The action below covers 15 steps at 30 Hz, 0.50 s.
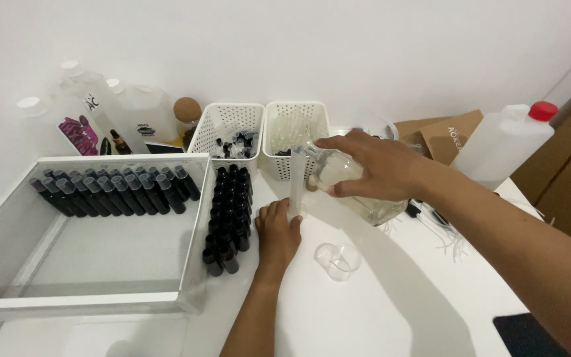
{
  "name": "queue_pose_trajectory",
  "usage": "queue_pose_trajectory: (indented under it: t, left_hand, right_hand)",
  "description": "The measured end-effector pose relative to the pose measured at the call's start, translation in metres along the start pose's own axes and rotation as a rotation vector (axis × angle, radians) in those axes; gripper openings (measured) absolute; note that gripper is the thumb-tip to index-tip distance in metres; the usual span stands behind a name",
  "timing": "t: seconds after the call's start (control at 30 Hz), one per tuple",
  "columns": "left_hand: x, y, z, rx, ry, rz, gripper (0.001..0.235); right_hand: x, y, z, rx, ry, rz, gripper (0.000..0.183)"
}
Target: Assembling small perfume vials by attaching sprayers and caps and organizing them in a tray.
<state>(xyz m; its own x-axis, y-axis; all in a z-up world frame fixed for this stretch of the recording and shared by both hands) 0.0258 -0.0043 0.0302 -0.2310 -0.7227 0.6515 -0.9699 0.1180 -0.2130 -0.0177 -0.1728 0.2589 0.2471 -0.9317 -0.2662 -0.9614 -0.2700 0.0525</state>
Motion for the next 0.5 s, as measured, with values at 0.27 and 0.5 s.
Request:
queue_pose_trajectory:
  t: [0.27, 0.5]
  left_hand:
    - [0.008, 0.002, -0.010, -0.016, 0.021, -0.003, 0.040]
    - [-0.002, 0.001, 0.001, 0.055, -0.003, 0.046, 0.039]
  right_hand:
    - [-0.001, -0.001, -0.004, -0.027, 0.013, 0.031, 0.082]
    - [0.004, -0.008, -0.001, -0.075, 0.088, 0.081, 0.080]
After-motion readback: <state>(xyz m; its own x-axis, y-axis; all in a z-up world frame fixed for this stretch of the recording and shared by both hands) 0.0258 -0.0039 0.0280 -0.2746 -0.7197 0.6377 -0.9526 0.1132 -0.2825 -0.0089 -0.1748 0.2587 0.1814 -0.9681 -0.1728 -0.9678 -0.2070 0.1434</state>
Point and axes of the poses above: each hand's wrist, its own y-axis away from the middle knuckle, its own z-axis out of the palm, x = y × z, the point moved 3 cm from there along -y, towards the middle knuckle, and after that the axes turned 3 degrees about x, right-handed, at the moved point
